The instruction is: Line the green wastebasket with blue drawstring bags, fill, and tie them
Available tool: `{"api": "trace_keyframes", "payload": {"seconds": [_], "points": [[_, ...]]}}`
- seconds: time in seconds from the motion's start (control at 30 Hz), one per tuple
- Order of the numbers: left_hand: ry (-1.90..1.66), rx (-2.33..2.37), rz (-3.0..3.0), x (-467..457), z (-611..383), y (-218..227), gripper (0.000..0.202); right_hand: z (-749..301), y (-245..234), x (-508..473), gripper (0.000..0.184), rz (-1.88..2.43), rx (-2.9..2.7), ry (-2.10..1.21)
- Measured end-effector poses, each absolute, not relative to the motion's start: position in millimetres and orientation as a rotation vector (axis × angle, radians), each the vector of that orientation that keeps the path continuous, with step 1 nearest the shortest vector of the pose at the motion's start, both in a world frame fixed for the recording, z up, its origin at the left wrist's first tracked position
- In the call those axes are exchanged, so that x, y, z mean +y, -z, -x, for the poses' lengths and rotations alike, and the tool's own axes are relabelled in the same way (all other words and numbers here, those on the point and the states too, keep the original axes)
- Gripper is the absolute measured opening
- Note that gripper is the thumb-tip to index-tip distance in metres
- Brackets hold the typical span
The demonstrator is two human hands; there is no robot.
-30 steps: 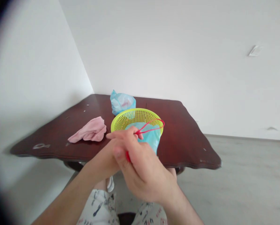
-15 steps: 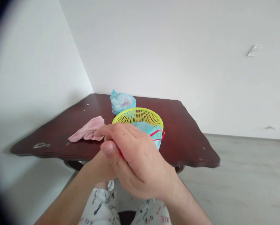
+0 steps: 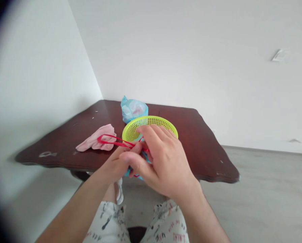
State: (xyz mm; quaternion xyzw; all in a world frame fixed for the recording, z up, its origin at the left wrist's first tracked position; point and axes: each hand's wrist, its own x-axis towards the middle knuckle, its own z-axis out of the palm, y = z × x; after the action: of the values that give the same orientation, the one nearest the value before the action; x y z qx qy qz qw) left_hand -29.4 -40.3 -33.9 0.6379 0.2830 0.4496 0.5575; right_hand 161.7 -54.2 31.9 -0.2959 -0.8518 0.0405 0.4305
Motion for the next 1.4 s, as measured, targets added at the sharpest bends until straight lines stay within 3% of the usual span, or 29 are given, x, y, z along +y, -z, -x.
{"api": "trace_keyframes", "payload": {"seconds": [0.13, 0.27, 0.43, 0.73, 0.87, 1.03, 1.2, 1.4], "points": [[-1.041, 0.633, -1.281, -29.7, 32.6, 33.1, 0.07, -176.3, -7.9, -44.7, 0.023, 0.918, -2.059, 0.027], [-1.108, 0.648, -1.171, -23.5, 32.9, 33.7, 0.066, -181.7, 4.1, -48.5, 0.039, 0.904, -2.03, 0.054], [-1.132, 0.619, -1.023, -22.0, 36.2, 27.6, 0.061, -176.8, 15.0, -60.5, 0.036, 0.706, -1.902, 0.032], [-1.081, 0.481, -0.934, -19.9, 46.8, 22.5, 0.046, -155.3, 46.5, -65.9, 0.037, 0.625, -2.169, -0.094], [-0.969, 0.45, -0.943, -24.8, 50.6, 23.6, 0.043, -165.1, 42.0, -67.4, 0.02, 0.482, -2.027, -0.032], [-0.789, 0.398, -1.023, -30.1, 52.0, 25.9, 0.049, -170.1, 45.8, -56.3, 0.045, 0.648, -1.709, -0.165], [-0.847, 0.539, -1.252, -35.2, 51.8, 20.6, 0.047, -165.6, 51.2, -50.8, 0.033, 0.63, -1.754, -0.327], [-0.92, 0.665, -1.352, -41.7, 48.5, 21.9, 0.041, -162.8, 53.1, -53.4, 0.037, 0.641, -1.79, 0.02]]}}
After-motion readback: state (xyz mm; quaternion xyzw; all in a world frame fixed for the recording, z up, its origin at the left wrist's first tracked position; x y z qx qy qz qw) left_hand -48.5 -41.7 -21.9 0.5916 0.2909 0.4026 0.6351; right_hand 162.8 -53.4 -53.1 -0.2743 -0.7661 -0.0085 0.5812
